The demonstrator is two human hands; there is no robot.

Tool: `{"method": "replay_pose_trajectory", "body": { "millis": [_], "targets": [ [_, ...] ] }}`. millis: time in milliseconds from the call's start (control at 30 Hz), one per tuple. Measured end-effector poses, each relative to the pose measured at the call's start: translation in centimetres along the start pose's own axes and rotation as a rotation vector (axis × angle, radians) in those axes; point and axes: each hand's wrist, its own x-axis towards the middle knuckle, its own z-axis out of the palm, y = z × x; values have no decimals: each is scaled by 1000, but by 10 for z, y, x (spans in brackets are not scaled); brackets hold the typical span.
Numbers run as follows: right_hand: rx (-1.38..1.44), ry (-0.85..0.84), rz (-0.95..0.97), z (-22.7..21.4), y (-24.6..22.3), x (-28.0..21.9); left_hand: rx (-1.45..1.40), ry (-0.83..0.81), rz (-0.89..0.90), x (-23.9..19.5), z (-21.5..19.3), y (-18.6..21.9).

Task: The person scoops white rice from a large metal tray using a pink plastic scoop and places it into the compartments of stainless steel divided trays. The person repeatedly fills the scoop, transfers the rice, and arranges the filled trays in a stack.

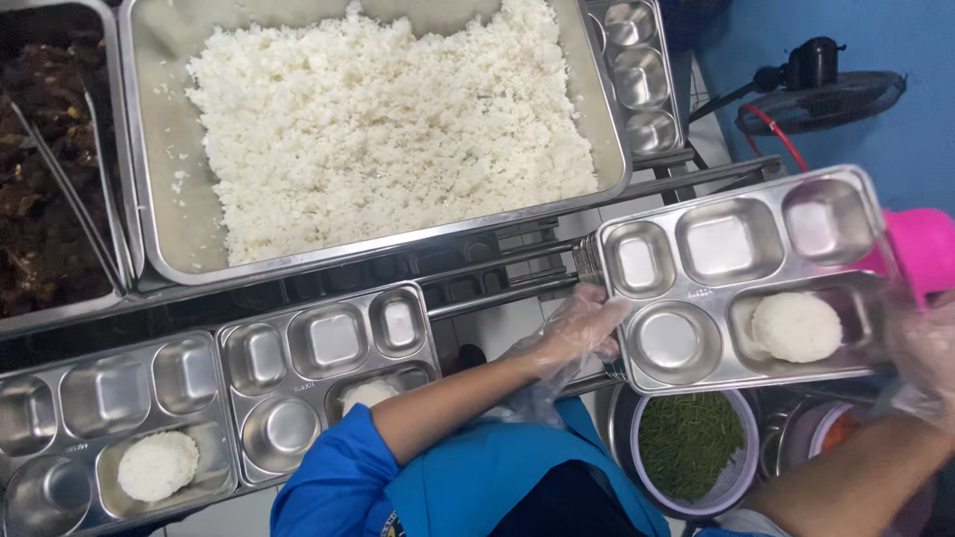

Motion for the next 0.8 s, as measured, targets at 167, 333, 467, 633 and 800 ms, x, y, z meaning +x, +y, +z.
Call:
{"method": "replay_pose_trajectory", "body": {
  "millis": [167, 333, 467, 633, 800],
  "targets": [
    [340, -11, 83, -27, -102, -65, 536, 135, 98, -8, -5, -25],
    [132, -348, 61, 2, -188, -99, 878, 432, 417, -51, -121, -101],
    [7, -622, -18, 40, -224, -104, 1731, 643, 357, -117, -219, -212],
    [720, -436, 25, 36, -267, -79, 2108, 605, 197, -142, -249, -288],
    [474, -265, -741, 59, -313, -9, 1287, 616, 126, -132, -200, -194]
  ]
}}
